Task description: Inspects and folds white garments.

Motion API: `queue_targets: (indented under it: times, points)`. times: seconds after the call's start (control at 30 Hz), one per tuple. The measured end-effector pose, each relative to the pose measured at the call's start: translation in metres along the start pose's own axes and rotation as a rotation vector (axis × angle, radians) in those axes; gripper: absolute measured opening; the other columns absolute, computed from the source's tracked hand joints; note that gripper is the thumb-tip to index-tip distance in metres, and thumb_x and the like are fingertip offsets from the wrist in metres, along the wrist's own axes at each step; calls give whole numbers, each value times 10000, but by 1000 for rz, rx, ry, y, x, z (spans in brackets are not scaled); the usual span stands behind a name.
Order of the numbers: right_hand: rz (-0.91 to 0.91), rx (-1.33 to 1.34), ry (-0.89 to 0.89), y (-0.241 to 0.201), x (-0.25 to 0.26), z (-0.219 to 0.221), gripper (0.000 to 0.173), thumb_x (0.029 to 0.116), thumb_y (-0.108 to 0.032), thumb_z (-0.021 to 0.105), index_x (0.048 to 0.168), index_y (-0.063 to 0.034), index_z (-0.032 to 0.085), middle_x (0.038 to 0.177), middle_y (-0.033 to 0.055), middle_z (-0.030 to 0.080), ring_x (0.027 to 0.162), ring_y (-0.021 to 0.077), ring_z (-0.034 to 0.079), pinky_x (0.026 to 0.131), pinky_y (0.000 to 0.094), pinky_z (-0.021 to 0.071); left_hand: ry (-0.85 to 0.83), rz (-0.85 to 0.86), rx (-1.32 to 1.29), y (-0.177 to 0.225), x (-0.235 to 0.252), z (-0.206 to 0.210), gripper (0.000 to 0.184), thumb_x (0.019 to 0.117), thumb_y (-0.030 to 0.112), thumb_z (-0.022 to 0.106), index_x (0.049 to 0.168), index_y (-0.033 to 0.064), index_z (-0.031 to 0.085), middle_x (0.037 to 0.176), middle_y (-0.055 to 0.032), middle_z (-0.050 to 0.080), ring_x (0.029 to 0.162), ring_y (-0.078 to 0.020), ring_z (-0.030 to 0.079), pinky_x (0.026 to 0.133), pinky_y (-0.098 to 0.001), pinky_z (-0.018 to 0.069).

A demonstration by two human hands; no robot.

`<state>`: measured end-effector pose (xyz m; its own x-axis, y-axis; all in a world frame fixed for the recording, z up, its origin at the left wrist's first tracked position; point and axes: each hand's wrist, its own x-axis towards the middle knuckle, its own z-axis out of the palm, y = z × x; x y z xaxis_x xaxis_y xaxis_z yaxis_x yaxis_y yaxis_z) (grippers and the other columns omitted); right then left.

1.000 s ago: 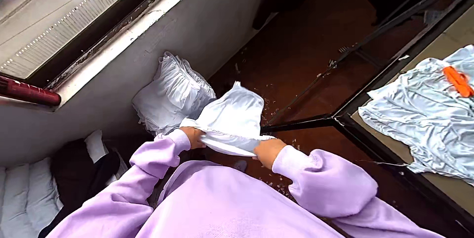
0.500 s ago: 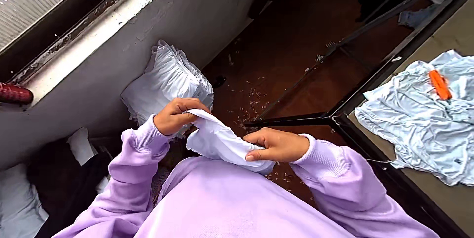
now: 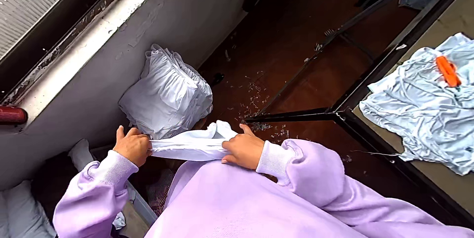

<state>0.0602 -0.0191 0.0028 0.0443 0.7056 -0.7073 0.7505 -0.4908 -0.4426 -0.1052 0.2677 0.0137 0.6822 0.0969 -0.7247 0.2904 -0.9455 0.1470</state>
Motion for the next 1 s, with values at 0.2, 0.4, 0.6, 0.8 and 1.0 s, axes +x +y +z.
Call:
queue_targets:
  times: [0.2, 0.4, 0.6, 0.8, 1.0]
  points:
    - [-489, 32, 506, -56, 49, -1, 334, 1058, -292, 533, 915, -58, 723, 661, 78, 661, 717, 259, 701, 1059, 620, 419, 27, -345, -5, -61, -17, -26, 144, 972, 29, 646, 1065, 3, 752, 1115, -263, 718, 1109, -490, 661, 931, -683, 497]
    - [-395, 180, 581, -59, 105, -30, 193, 1026, -179, 609, 1033, -44, 746, 941, 109, 749, 1129, 321, 663, 1129, 631, 327, 614, -212, 9, -92, 16, -117, 129, 912, -104, 627, 1026, -85, 683, 1033, -382, 663, 1012, -635, 620, 805, -814, 438]
    - [57, 392, 539, 31, 138, -64, 436, 978, -85, 669, 1406, -52, 593, 1402, 182, 616, 1442, 399, 422, 1117, 669, 328, 678, -59, -94, -71, 186, -146, 427, 976, 14, 622, 1390, -53, 542, 1403, -417, 487, 1287, -641, 473, 989, -805, 374]
    - [199, 587, 511, 135, 32, 16, 332, 1041, -135, 581, 1337, 6, 631, 1356, 231, 621, 1336, 395, 531, 1119, 582, 388, 697, 212, -113, 58, 283, -93, 567, 945, 126, 697, 1465, -9, 514, 1498, -364, 445, 1436, -575, 351, 1102, -783, 246]
    - [697, 1043, 1142, 231, -124, 135, 270, 1031, -68, 555, 1243, 66, 655, 1241, 245, 669, 1203, 348, 635, 1085, 479, 468, 730, 699, -132, 279, 310, -87, 411, 933, 89, 686, 1293, -99, 620, 1299, -386, 589, 1261, -606, 519, 1071, -703, 389]
